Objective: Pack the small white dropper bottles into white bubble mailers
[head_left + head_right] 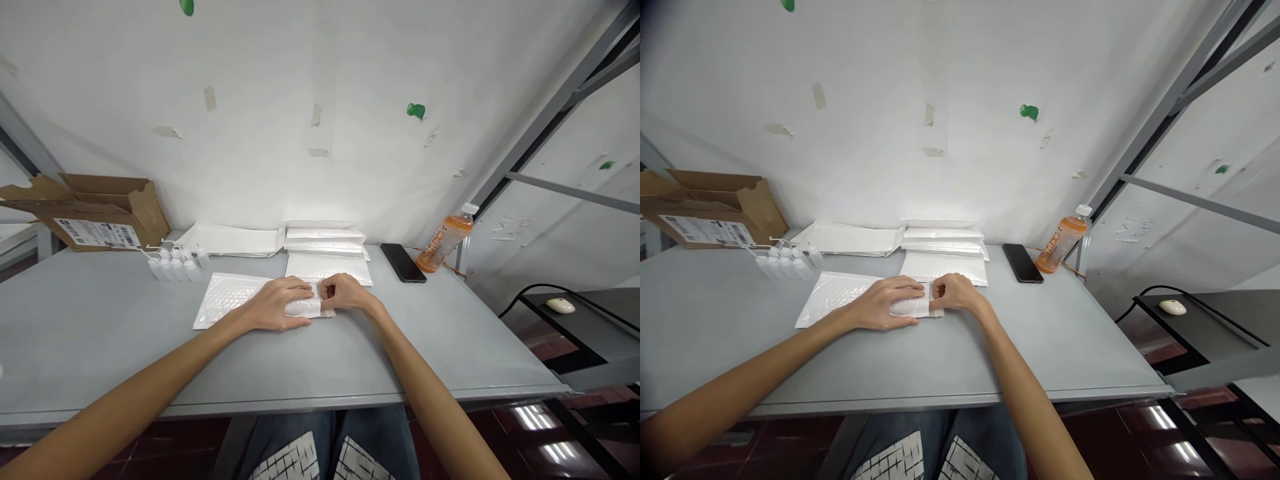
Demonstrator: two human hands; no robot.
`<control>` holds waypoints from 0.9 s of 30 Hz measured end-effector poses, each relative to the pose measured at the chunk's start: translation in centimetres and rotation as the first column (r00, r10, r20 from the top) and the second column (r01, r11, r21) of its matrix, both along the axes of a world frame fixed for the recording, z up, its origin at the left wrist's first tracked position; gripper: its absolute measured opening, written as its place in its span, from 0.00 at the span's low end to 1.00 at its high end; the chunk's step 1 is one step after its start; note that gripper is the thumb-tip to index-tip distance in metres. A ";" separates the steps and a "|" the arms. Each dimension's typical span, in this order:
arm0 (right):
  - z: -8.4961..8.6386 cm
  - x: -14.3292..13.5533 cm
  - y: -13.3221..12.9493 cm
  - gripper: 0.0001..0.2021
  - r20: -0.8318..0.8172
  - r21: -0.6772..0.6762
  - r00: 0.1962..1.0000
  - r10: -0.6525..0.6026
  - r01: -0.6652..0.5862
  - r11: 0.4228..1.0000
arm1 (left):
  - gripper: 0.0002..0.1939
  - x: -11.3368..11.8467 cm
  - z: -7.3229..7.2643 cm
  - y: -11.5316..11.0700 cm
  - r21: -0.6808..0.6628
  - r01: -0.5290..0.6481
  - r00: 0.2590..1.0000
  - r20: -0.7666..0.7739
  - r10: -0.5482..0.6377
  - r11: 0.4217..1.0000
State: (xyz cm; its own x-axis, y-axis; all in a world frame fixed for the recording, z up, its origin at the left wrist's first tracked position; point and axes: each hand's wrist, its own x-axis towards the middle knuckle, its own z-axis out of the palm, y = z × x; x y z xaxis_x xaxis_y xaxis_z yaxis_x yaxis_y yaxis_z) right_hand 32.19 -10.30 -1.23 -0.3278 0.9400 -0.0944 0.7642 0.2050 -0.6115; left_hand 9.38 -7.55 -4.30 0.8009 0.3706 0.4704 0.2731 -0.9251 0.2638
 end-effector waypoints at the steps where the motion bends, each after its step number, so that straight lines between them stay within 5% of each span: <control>1: 0.1 0.1 0.0 0.10 -0.014 -0.015 1.000 0.006 -0.006 1.000 | 0.23 0.0 0.0 0.0 -0.001 -0.001 1.000 0.000 0.001 1.000; 14: -1.7 -1.2 0.2 0.13 0.207 0.237 0.970 -0.131 0.080 0.968 | 0.23 0.0 0.0 -0.1 0.013 -0.019 1.000 -0.010 0.020 1.000; 27: -2.2 -2.3 0.1 0.09 0.349 0.302 0.902 -0.255 0.149 0.942 | 0.24 0.1 0.1 -0.1 0.041 -0.020 0.999 -0.026 0.021 0.999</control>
